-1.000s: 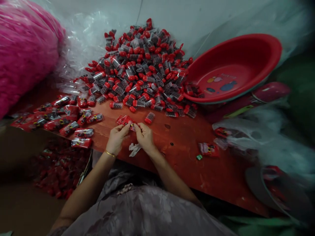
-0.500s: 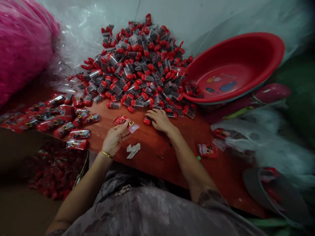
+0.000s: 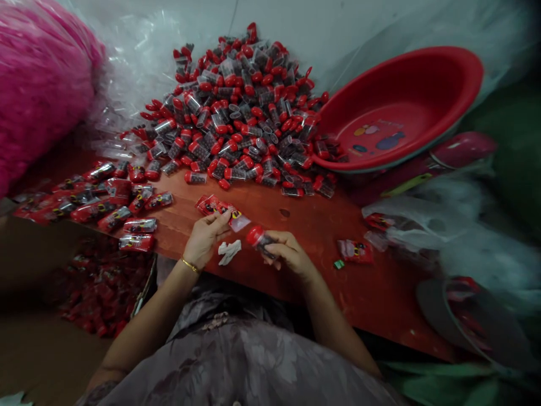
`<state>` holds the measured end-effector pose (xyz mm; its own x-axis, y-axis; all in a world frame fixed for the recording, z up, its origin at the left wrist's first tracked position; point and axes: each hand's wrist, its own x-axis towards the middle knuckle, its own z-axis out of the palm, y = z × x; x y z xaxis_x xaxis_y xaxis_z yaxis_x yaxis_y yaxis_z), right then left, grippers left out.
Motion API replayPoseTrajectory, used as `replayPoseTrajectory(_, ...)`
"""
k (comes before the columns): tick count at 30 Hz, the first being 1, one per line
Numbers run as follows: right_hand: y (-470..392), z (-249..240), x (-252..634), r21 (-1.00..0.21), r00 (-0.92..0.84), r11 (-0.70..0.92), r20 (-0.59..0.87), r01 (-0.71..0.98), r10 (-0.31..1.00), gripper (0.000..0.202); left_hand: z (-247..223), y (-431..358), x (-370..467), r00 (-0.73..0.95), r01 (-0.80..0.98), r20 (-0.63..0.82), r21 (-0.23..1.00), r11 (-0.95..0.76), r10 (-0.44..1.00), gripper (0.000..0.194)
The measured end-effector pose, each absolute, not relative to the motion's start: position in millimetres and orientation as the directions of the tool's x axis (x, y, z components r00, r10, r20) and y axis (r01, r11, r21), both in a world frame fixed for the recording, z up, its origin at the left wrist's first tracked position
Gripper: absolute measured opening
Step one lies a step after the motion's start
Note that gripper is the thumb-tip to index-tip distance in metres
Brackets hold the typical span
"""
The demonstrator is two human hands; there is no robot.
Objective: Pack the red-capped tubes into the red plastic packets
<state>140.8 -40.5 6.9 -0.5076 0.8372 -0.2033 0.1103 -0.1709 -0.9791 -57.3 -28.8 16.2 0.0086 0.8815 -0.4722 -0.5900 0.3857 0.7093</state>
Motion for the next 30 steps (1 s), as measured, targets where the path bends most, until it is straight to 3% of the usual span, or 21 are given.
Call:
replayPoseTrajectory(8, -36.8, 14.9, 131.9, -0.971, -0.595, -0.209, -0.235, 0.115, 0.768, 0.022, 19.4, -38.1, -56.3, 0.052, -0.525, -0.470, 0.738, 0.424, 0.881, 0.037)
replayPoseTrajectory(17, -35.5, 10.1, 128.1, -0.956, -0.538, -0.270, -0.289, 0.116, 0.792, 0.020, 17.7, -41.3, -48.4, 0.102, -0.544, -0.402, 0.743, 0.389, 0.910, 0.037)
replayPoseTrajectory(25, -37.1, -1.1, 112.3, -0.972, -0.422, -0.219, -0.234, 0.085, 0.876, 0.021, 1.8, -49.1, -32.2, -0.066, -0.635, -0.409, 0.721, 0.278, 0.910, 0.041)
replayPoseTrajectory(30, -37.4, -10.0, 105.1, -0.979, -0.372, -0.202, -0.183, -0.014, 0.910, 0.027, 0.0, -49.2, -27.2, -0.054, -0.651, -0.460, 0.690, 0.318, 0.886, 0.041)
